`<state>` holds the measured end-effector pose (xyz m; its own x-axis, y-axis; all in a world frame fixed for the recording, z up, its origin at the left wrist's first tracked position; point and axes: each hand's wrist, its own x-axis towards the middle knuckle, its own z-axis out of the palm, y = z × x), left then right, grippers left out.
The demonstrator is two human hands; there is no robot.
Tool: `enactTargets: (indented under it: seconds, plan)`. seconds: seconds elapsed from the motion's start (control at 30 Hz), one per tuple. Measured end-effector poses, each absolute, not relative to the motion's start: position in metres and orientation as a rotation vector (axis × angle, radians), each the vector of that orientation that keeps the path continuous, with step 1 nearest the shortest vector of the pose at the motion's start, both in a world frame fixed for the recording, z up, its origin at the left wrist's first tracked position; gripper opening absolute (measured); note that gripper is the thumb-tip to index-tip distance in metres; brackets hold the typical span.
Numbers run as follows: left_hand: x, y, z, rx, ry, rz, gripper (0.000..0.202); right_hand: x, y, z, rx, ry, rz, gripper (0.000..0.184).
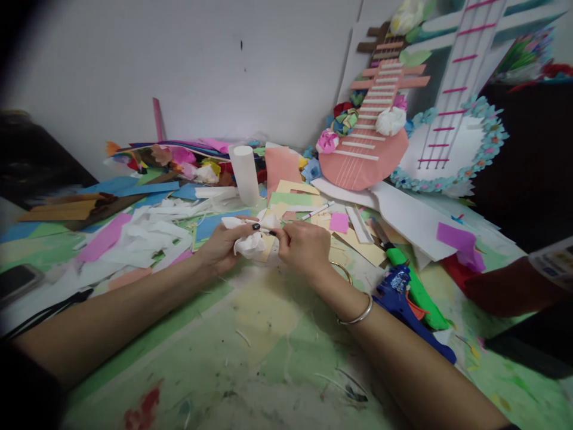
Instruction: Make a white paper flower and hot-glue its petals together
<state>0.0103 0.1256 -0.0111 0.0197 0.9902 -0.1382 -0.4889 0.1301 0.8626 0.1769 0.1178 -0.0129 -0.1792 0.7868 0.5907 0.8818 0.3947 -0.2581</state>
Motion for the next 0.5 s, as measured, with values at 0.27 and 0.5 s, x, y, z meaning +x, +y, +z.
enactTargets:
  seconds: [0.27,0.5]
  plan:
    - [0.0105,0.1255,-0.0108,0.691,0.906,1.321,0.023,0.1767,0.1167,-0.0114,-1.420,-2.005,-0.195,0.038]
    - [0.0104,0.1256,-0.0117,0.687,0.896,1.317,0.026,0.1768,0.1161,-0.0125,-1.401,-1.995,-0.216,0.037]
